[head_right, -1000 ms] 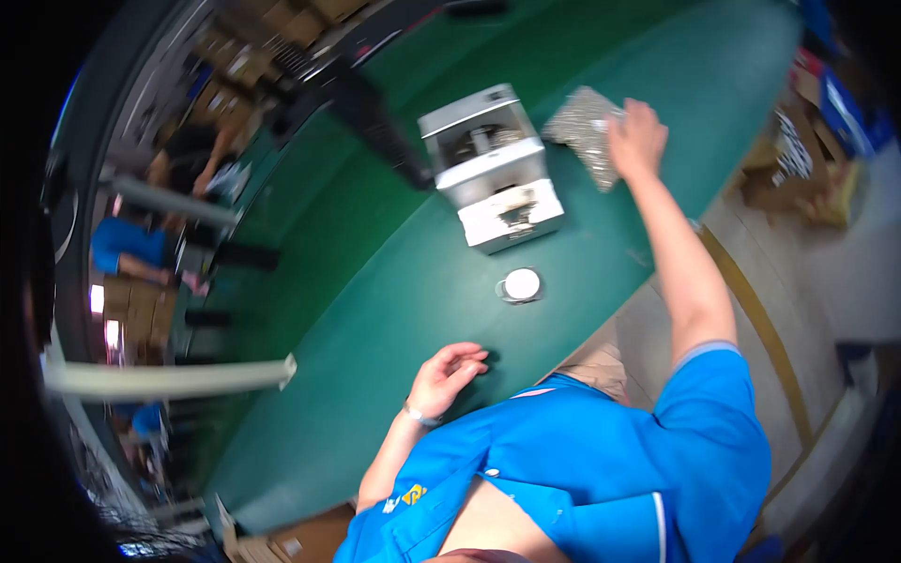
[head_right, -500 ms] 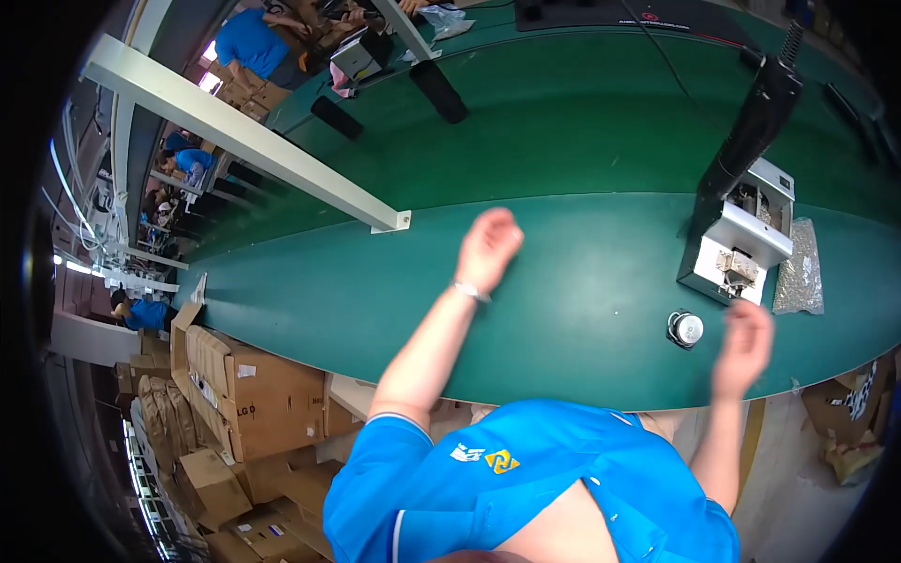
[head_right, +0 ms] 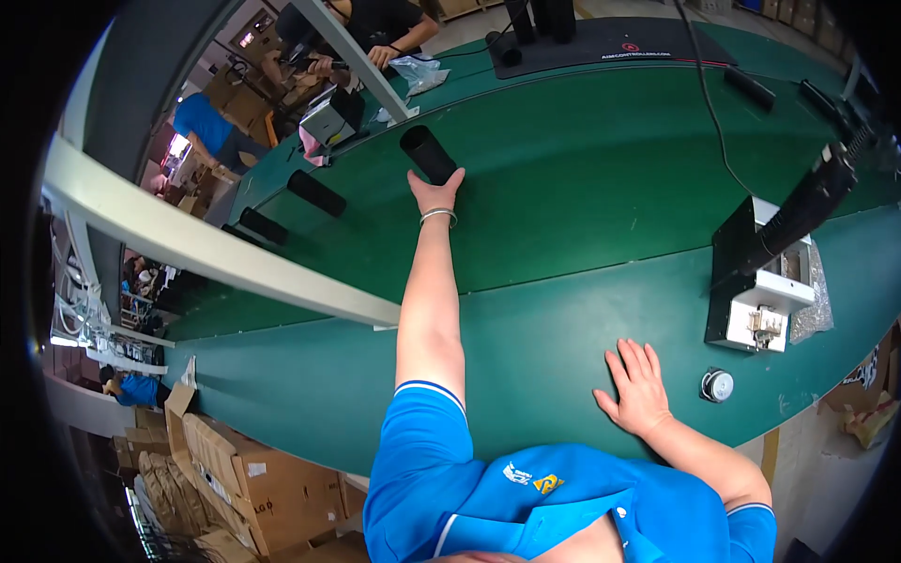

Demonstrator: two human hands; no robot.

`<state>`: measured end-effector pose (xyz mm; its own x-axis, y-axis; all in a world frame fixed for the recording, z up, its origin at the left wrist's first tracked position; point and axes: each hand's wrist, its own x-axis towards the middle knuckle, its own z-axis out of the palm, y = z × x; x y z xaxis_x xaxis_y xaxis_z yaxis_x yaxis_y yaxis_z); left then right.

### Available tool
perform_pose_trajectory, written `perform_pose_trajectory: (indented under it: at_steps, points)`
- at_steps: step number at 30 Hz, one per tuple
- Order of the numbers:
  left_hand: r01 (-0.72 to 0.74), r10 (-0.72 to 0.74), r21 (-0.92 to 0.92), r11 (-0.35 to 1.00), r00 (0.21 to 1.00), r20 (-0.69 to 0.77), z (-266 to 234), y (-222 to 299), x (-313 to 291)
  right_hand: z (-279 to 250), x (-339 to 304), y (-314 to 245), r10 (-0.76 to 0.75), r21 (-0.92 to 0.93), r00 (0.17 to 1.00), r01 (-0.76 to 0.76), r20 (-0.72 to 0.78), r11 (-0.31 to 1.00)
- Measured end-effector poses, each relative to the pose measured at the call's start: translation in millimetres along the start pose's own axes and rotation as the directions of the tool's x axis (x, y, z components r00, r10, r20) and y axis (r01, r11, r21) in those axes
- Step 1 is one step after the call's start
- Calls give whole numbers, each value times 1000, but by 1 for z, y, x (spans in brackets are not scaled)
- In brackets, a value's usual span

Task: Assembling black cylindrical components by driving screws into them with an electric screwdriver.

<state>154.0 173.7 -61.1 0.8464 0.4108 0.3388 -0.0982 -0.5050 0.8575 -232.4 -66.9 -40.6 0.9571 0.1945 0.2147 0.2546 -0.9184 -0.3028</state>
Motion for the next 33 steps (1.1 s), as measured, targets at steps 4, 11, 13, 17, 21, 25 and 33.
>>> perform_pose_trajectory:
  at_steps: [4, 11, 13, 17, 21, 25, 33]
  points:
    - [21, -21, -94, 995, 1000, 5, 14, 5, 12, 1, 7, 2, 20, 3, 999, -20, 32, 1000]
    - [26, -22, -131, 991, 999, 37, 19, 2, 7, 2, 6, 4, 12, 23, 1000, -12, 20, 1000]
    - [33, -22, -167, 985, 997, 68, 15, 14, -10, 3, 4, 5, 4, 34, 1000, -4, 11, 999]
    - [25, 68, -279, 960, 945, 319, -13, 68, -95, 1, -2, 8, -6, 83, 999, 8, -34, 997]
    - [0, 154, -285, 959, 841, 518, -60, 107, -202, -4, -15, 17, 89, 350, 985, -31, -151, 936]
    - [168, 3, -165, 972, 692, 722, -117, 132, -277, -85, -11, 45, 242, 468, 798, 56, -552, 882]
    - [159, 40, -206, 966, 691, 721, -132, 137, -342, -225, 65, 95, 448, 756, 756, 93, -477, 649]
